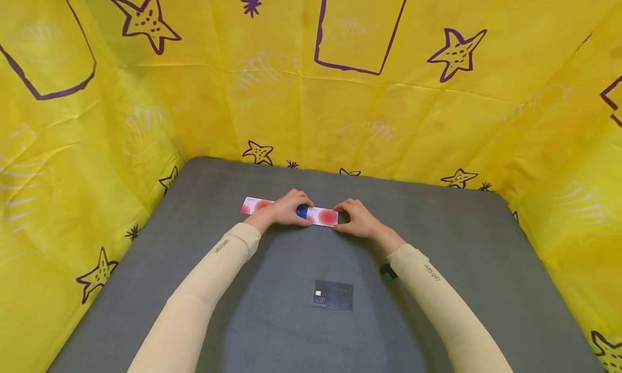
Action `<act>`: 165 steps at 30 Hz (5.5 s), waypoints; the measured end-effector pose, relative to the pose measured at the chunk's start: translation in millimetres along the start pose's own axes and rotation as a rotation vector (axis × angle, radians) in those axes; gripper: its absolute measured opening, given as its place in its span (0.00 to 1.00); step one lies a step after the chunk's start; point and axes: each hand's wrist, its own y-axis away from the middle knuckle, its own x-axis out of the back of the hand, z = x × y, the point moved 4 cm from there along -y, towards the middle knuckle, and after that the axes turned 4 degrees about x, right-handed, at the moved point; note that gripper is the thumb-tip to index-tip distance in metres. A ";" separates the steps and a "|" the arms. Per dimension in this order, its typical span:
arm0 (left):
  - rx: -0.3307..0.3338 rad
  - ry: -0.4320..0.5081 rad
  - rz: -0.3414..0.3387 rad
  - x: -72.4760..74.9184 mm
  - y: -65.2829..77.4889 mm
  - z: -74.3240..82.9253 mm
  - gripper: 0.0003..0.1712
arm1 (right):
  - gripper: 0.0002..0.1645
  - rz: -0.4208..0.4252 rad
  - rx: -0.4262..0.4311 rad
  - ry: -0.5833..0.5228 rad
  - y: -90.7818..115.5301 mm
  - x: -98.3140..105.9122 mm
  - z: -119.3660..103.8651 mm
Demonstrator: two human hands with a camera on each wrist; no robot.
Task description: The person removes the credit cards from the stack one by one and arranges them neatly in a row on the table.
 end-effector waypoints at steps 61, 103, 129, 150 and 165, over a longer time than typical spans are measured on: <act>0.079 0.034 0.027 -4.4 11.5 6.9 0.31 | 0.31 0.059 0.024 -0.036 9.7 -2.2 2.7; -0.039 0.212 0.261 -24.8 64.0 48.8 0.29 | 0.26 0.248 -0.170 -0.342 73.3 -10.8 -14.8; -0.105 0.210 0.180 -51.4 109.2 95.6 0.23 | 0.20 0.211 -0.171 -0.394 123.0 -23.9 -42.2; -0.090 0.111 0.109 -68.0 127.5 117.3 0.25 | 0.20 0.158 -0.095 -0.405 146.0 -28.8 -65.1; -0.097 0.070 0.080 -70.8 133.9 120.7 0.27 | 0.22 0.140 0.014 -0.298 156.9 -35.3 -71.9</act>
